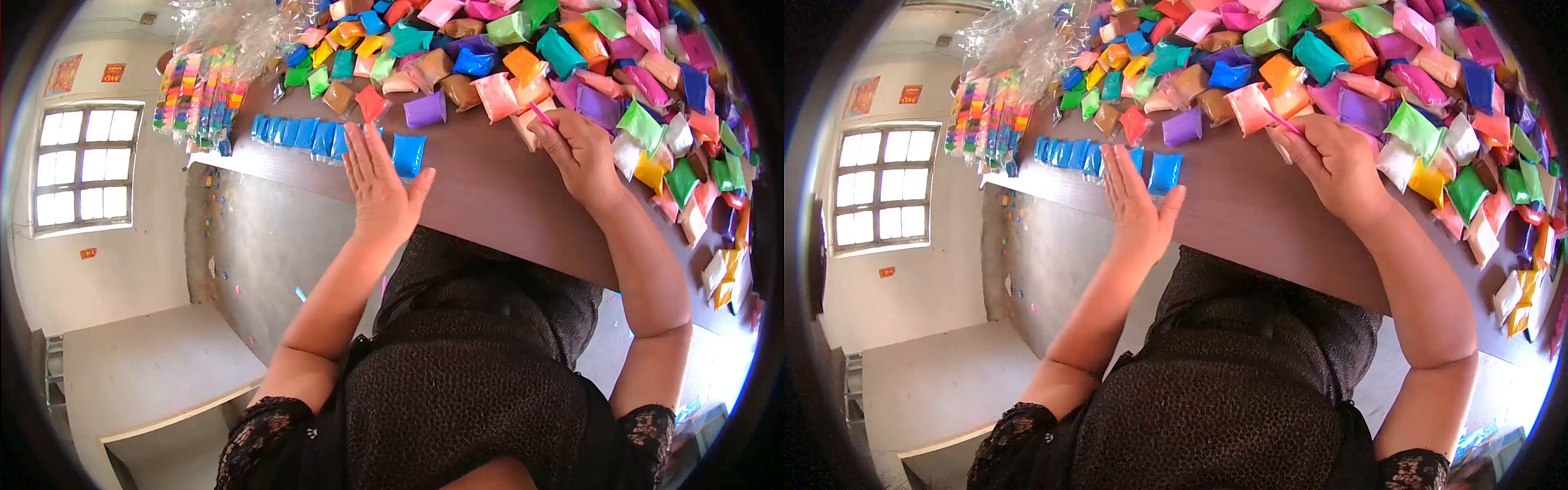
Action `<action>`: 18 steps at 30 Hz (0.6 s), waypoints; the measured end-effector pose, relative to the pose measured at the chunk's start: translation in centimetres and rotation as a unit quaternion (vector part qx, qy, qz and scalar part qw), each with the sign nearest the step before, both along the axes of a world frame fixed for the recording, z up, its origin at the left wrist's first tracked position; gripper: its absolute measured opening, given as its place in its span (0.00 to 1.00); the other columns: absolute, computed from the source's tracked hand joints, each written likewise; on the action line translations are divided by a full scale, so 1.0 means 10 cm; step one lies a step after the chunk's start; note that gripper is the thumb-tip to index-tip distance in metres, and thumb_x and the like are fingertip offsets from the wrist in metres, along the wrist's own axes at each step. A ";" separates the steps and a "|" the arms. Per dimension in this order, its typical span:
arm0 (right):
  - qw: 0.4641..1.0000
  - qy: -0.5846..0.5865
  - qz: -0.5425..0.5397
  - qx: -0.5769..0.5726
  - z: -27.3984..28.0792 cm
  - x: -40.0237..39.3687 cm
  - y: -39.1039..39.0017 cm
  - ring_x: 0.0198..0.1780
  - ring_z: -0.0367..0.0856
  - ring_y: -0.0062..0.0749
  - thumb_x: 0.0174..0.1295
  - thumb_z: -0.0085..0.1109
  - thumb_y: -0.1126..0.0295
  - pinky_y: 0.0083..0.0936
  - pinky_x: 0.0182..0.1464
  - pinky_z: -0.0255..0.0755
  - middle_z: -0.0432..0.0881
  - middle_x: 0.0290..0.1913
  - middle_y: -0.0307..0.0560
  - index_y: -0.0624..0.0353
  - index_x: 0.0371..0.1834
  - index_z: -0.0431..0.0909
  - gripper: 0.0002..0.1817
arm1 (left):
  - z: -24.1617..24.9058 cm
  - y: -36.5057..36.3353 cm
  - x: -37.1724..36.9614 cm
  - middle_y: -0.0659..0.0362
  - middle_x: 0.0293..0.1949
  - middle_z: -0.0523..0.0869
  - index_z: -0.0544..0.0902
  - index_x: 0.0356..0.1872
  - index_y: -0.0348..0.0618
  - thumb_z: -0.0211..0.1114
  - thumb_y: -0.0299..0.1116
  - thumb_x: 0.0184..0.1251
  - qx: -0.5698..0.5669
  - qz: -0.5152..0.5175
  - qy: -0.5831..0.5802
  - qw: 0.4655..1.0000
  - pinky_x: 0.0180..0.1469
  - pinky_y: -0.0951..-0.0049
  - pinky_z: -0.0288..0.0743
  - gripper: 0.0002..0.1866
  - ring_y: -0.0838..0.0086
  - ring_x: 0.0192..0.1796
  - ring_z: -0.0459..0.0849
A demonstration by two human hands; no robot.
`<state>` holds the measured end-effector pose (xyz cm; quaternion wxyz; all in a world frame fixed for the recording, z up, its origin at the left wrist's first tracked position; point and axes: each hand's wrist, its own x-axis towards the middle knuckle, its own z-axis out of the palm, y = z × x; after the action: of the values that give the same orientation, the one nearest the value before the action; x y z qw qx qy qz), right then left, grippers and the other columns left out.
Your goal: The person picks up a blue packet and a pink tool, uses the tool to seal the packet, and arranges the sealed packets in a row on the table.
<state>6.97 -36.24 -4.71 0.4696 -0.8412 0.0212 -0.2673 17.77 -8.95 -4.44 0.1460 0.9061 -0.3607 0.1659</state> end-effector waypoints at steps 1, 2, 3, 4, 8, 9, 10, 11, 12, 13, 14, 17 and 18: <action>1.000 0.009 -0.005 -0.003 -0.01 0.00 0.00 0.29 0.78 0.30 0.70 0.59 0.67 0.26 0.33 0.71 0.80 0.28 0.46 0.64 0.36 0.80 0.11 | 0.00 0.07 0.02 0.36 0.77 0.44 0.45 0.77 0.35 0.65 0.51 0.65 -0.003 0.003 0.000 1.000 0.74 0.39 0.44 0.51 0.39 0.78 0.46; 1.000 0.008 -0.002 -0.005 0.00 0.00 0.01 0.29 0.78 0.30 0.70 0.59 0.67 0.26 0.33 0.71 0.80 0.28 0.46 0.64 0.36 0.80 0.11 | 0.00 0.15 0.03 0.37 0.77 0.46 0.48 0.76 0.34 0.65 0.51 0.65 0.036 -0.033 0.020 0.999 0.74 0.39 0.43 0.49 0.40 0.78 0.47; 1.000 0.011 0.001 -0.001 0.01 -0.01 0.01 0.29 0.78 0.30 0.70 0.59 0.67 0.26 0.33 0.71 0.80 0.28 0.46 0.64 0.36 0.80 0.10 | -0.01 0.20 0.03 0.37 0.77 0.47 0.50 0.76 0.34 0.65 0.51 0.65 0.076 -0.069 0.040 0.994 0.75 0.40 0.43 0.48 0.42 0.78 0.48; 1.000 0.013 0.002 0.003 0.02 -0.01 0.01 0.29 0.78 0.30 0.70 0.58 0.67 0.26 0.34 0.71 0.80 0.28 0.45 0.64 0.36 0.79 0.10 | -0.01 0.20 0.00 0.37 0.77 0.47 0.50 0.76 0.34 0.65 0.51 0.65 0.074 -0.069 0.038 0.994 0.75 0.40 0.43 0.48 0.42 0.78 0.48; 1.000 -0.014 0.003 0.006 -0.02 0.02 0.00 0.27 0.79 0.36 0.67 0.62 0.66 0.28 0.32 0.71 0.79 0.28 0.48 0.63 0.40 0.82 0.10 | 0.00 0.18 -0.04 0.40 0.77 0.51 0.56 0.74 0.34 0.63 0.51 0.67 0.165 -0.110 0.050 0.979 0.76 0.43 0.42 0.44 0.47 0.78 0.50; 1.000 0.006 0.001 0.019 -0.01 0.01 0.01 0.28 0.79 0.37 0.67 0.62 0.67 0.29 0.32 0.71 0.79 0.28 0.49 0.63 0.40 0.82 0.09 | 0.03 0.18 -0.03 0.41 0.77 0.53 0.60 0.73 0.34 0.64 0.52 0.65 0.167 -0.097 0.051 0.980 0.76 0.42 0.43 0.43 0.48 0.78 0.53; 0.999 0.025 0.000 0.030 0.01 -0.01 0.01 0.28 0.79 0.38 0.67 0.61 0.68 0.29 0.32 0.71 0.79 0.29 0.49 0.63 0.39 0.81 0.08 | 0.04 0.22 -0.02 0.41 0.77 0.53 0.60 0.73 0.34 0.64 0.52 0.65 0.164 -0.089 0.048 0.981 0.76 0.42 0.43 0.43 0.48 0.78 0.53; 0.999 0.020 0.008 0.027 0.02 -0.01 0.00 0.28 0.79 0.38 0.67 0.61 0.68 0.29 0.32 0.71 0.79 0.29 0.49 0.63 0.39 0.81 0.08 | 0.05 0.26 0.01 0.41 0.76 0.53 0.59 0.73 0.34 0.64 0.52 0.66 0.147 -0.089 0.048 0.984 0.76 0.43 0.44 0.43 0.48 0.78 0.53; 1.000 0.021 0.000 0.001 0.03 -0.03 0.00 0.30 0.80 0.40 0.67 0.61 0.69 0.30 0.33 0.72 0.80 0.29 0.49 0.63 0.39 0.81 0.07 | 0.07 0.30 0.03 0.41 0.76 0.53 0.58 0.74 0.34 0.64 0.52 0.66 0.130 -0.090 0.048 0.986 0.76 0.44 0.44 0.44 0.48 0.78 0.53; 0.999 0.019 -0.006 -0.026 0.03 -0.03 -0.01 0.31 0.80 0.41 0.67 0.60 0.70 0.30 0.34 0.72 0.80 0.30 0.50 0.63 0.39 0.80 0.06 | 0.09 0.37 0.05 0.41 0.76 0.53 0.58 0.74 0.34 0.64 0.52 0.66 0.127 -0.078 0.042 0.988 0.76 0.44 0.44 0.44 0.48 0.78 0.53; 0.998 0.023 -0.001 -0.060 0.01 -0.04 -0.02 0.33 0.80 0.44 0.66 0.60 0.73 0.33 0.35 0.72 0.80 0.30 0.51 0.62 0.39 0.80 0.04 | 0.12 0.48 0.08 0.41 0.76 0.53 0.57 0.74 0.35 0.63 0.51 0.66 0.110 -0.078 0.047 0.990 0.76 0.44 0.44 0.43 0.48 0.78 0.53; 0.990 -0.034 0.074 -0.116 0.06 -0.08 0.12 0.33 0.80 0.45 0.65 0.61 0.75 0.34 0.35 0.73 0.79 0.30 0.50 0.62 0.39 0.79 0.03 | 0.17 0.92 0.32 0.41 0.77 0.53 0.56 0.75 0.36 0.63 0.49 0.68 0.094 -0.051 0.054 0.993 0.76 0.44 0.45 0.42 0.48 0.78 0.53; 0.988 -0.040 0.084 -0.123 0.06 -0.06 0.14 0.33 0.80 0.45 0.65 0.61 0.75 0.34 0.35 0.73 0.79 0.30 0.50 0.62 0.39 0.79 0.03 | 0.16 1.12 0.48 0.41 0.77 0.53 0.55 0.75 0.36 0.62 0.47 0.68 0.103 -0.037 0.064 0.992 0.76 0.44 0.45 0.42 0.48 0.78 0.53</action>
<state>6.34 -34.80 -4.13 0.3838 -0.8801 -0.1009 -0.2607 22.60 2.20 -2.84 0.0809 0.9109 -0.3994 0.0645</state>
